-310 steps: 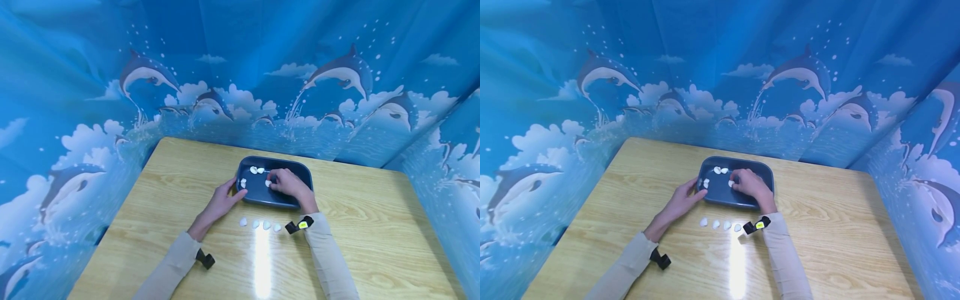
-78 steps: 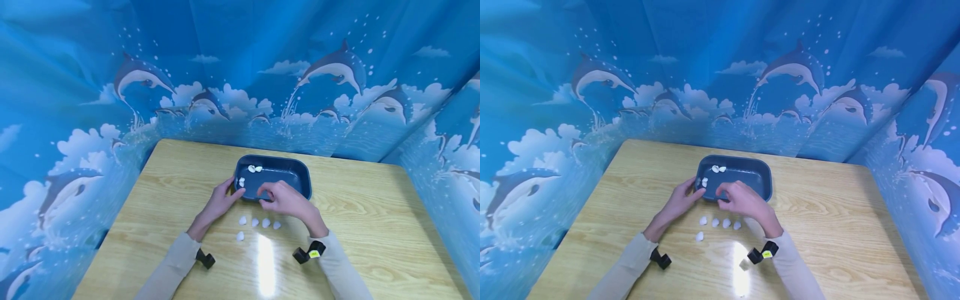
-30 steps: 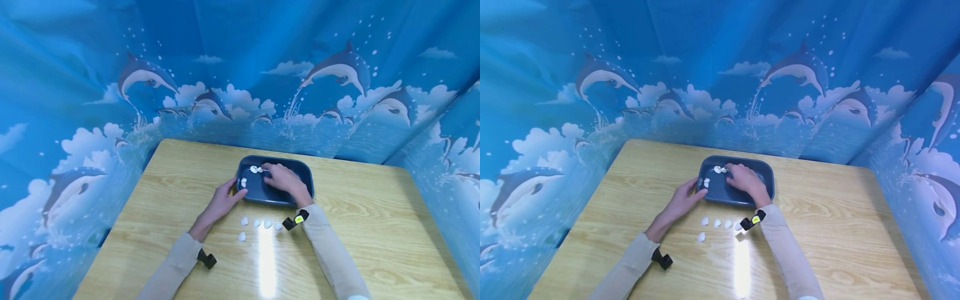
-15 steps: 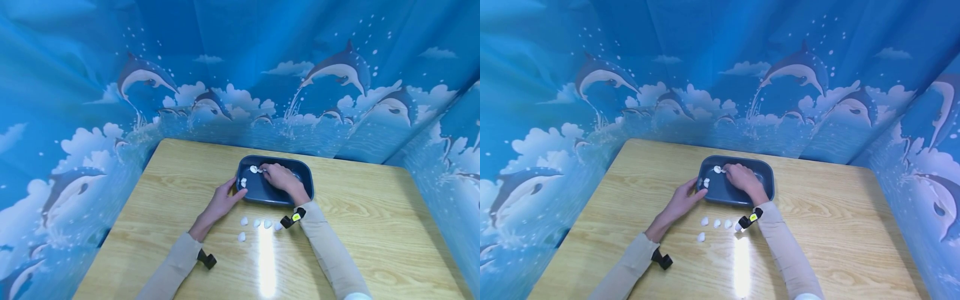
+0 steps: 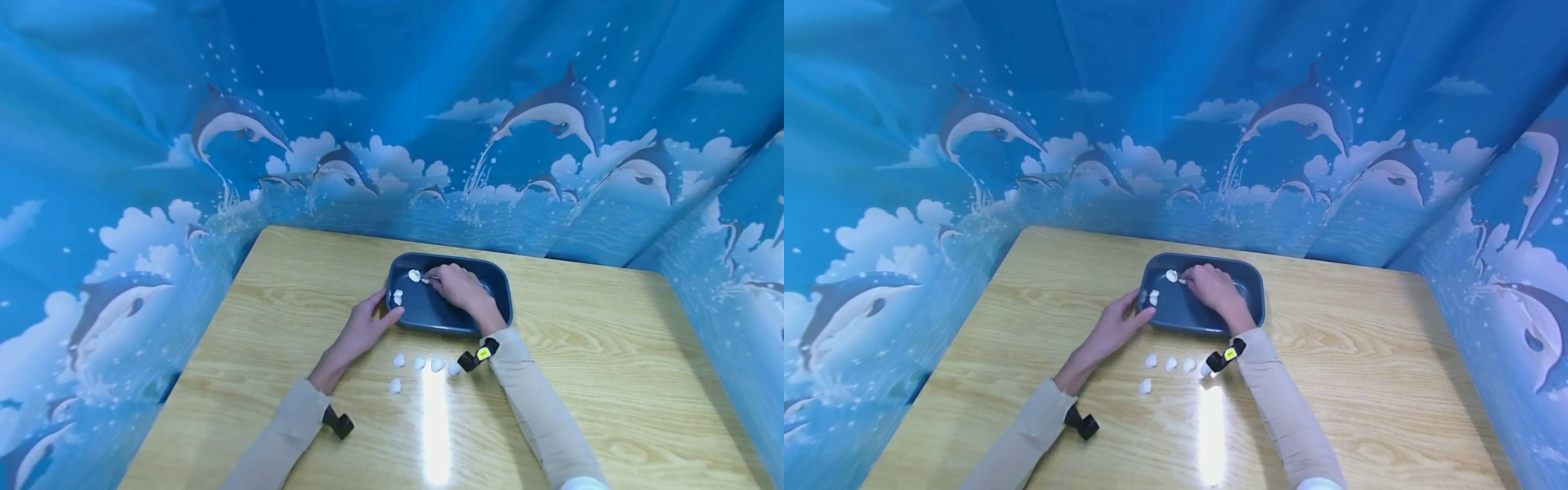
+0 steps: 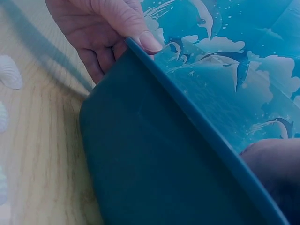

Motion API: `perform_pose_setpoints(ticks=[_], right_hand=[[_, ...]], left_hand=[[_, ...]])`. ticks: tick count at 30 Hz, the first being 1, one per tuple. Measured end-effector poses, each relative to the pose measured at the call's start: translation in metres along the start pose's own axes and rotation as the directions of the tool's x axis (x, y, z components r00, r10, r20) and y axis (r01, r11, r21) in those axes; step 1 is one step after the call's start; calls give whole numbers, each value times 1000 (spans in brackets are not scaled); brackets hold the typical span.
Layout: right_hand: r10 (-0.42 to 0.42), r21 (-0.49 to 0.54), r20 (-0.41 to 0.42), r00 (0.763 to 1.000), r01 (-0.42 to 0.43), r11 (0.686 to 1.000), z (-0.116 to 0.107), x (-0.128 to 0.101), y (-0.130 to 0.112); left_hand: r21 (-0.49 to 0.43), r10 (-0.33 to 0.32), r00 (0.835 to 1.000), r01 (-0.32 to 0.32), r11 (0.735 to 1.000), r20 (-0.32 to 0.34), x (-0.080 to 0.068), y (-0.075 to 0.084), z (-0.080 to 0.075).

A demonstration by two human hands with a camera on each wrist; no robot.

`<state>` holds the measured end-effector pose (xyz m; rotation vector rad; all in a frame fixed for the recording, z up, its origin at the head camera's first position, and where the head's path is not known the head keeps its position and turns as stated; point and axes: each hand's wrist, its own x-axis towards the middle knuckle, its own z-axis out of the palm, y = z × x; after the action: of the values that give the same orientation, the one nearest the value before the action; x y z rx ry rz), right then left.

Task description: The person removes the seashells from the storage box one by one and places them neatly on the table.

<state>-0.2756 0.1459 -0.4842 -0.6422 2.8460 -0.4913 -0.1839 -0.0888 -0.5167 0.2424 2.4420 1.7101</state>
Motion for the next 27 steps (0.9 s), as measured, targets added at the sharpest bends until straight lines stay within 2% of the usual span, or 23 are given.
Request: perform_pose_setpoints(ticks=[8,23,27], right_hand=[[16,10,17,1000,-16,1000,-2,0,-1],[42,47,118,992,-48,998,-6,-1,-3],[60,41,112,992,-65,997,-6,-2,-2]], left_hand=[[-11,-2,1000,2,1000,3,0,-2,1],[-17,1,1000,-1,1000,6,0,-1,0],[-14,-1,1000,1,1000,5,0,-1,0]])
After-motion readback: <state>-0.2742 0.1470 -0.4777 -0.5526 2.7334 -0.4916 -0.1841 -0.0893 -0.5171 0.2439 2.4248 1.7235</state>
